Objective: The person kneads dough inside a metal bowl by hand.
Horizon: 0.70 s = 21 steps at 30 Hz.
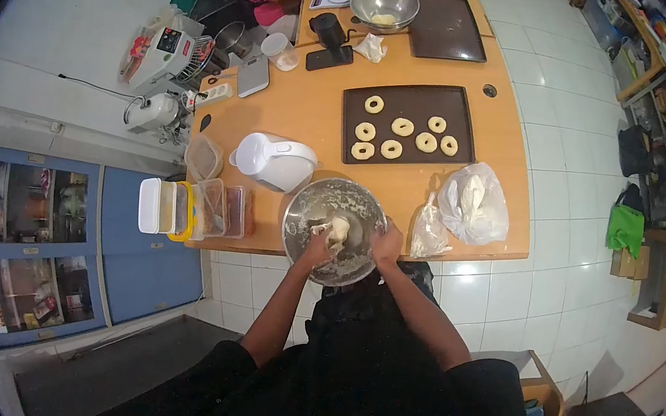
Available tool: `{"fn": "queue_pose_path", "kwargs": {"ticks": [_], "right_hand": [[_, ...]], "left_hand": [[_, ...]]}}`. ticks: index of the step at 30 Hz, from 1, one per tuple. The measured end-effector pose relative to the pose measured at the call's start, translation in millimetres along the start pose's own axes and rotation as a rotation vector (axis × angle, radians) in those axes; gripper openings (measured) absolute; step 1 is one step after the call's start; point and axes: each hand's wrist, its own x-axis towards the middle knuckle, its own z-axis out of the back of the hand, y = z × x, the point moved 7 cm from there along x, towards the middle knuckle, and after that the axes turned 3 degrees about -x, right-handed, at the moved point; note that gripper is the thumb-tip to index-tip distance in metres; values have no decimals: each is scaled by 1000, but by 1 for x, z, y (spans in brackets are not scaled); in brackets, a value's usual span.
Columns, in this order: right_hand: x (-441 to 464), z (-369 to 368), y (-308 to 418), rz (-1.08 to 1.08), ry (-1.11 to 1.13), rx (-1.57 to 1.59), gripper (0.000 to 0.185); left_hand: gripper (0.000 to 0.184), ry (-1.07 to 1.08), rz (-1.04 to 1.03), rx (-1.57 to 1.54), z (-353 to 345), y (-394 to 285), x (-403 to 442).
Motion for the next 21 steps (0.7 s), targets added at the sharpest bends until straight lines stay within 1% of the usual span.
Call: {"fn": "queue_pose_path", "kwargs": {"ticks": [3,6,9,12,15,17,18,21], "right_hand": [[5,-5,-9,116,-59,-22,28],[6,-7,-14,137,-69,28,27],[4,-5,-14,102,-75,-28,26],[5,-6,-16,93,-67,-1,25],[5,-7,-17,82,-64,9,24],[4,-6,-17,72,-55,24,24],[5,-7,-16,67,-50,32,24],[4,-5,-15,86,-73,-3,23]], "left_hand": [[62,12,-66,222,-6,4,0],[60,15,246,96,9,-15,-7],[51,-93,364,65,12,-15,-10],[49,-62,418,136,25,-30,-14],[55,-42,185,494,40,-53,-10],[59,-104,165,429,31,-40,-10],[62,-136,154,397,32,-44,-9],[66,-213,270,187,28,-47,-9]]}}
